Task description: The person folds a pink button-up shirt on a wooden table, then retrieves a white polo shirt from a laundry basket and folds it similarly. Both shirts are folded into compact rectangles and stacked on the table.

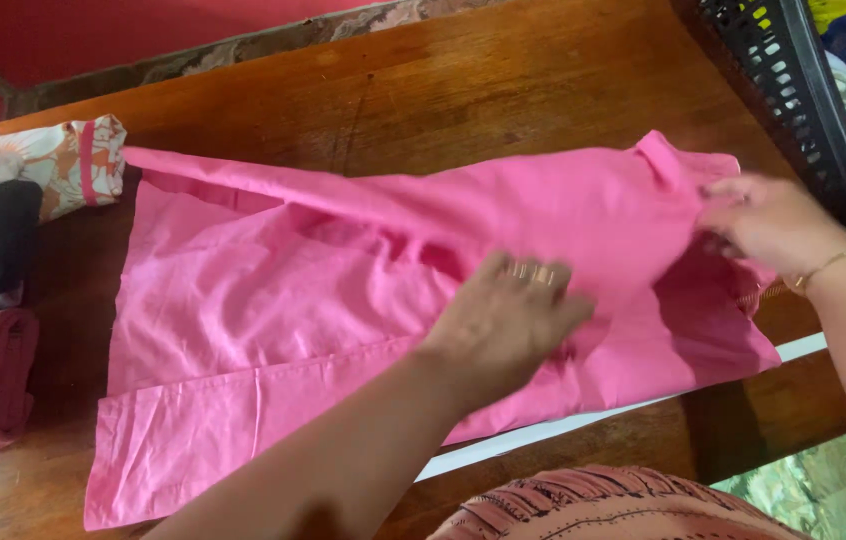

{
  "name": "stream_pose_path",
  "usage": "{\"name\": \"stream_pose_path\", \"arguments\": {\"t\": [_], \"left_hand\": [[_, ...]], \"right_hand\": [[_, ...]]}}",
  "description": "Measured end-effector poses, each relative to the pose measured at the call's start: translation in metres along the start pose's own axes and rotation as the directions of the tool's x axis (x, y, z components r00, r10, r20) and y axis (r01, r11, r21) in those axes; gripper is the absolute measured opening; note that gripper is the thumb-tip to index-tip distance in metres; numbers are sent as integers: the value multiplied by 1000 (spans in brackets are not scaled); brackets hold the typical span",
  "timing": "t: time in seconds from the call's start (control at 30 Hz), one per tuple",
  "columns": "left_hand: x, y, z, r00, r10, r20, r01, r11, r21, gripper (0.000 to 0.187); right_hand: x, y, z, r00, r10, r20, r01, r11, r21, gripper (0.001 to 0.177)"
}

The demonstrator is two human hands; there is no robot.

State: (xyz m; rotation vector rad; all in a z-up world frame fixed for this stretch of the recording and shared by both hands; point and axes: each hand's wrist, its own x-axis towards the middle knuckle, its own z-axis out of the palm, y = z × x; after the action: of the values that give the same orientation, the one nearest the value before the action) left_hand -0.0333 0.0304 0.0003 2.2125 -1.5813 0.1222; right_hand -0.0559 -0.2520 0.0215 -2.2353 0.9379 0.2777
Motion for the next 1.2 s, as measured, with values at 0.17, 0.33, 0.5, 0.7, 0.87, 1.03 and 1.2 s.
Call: {"name": "stream_pose_path", "arguments": {"t": [0.17, 0.33, 0.5, 0.7, 0.87, 1.03, 1.2], "left_hand": [[-19, 3, -9, 942, -151, 301, 177, 982, -62, 52], [-3, -18, -9, 701, -699, 138, 677, 714, 179, 39], [19, -48, -21, 240, -908, 344, 938, 309, 160, 61], [20, -72, -9, 214, -911, 353, 966, 252, 65, 42], [16, -90, -1, 277, -952, 131, 958, 263, -115, 26], [7, -75, 24, 320, -942, -98, 897, 334, -289, 14], [17, -9, -14, 315, -906, 281, 942, 334, 19, 52]], "right_hand": [[13, 24, 0, 975, -150, -167, 132, 985, -112, 27], [31, 1, 11, 905, -320, -280, 237, 927, -291, 46], [60, -23, 25, 828, -491, -271, 258, 763, -593, 48], [65, -37, -9, 920, -323, -220, 341, 939, 48, 21], [131, -2, -17, 997, -71, -32, 78, 892, 445, 27], [126, 14, -15, 983, -176, 49, 127, 851, 510, 44], [46, -21, -9, 994, -52, 95, 8, 908, 418, 36]]}}
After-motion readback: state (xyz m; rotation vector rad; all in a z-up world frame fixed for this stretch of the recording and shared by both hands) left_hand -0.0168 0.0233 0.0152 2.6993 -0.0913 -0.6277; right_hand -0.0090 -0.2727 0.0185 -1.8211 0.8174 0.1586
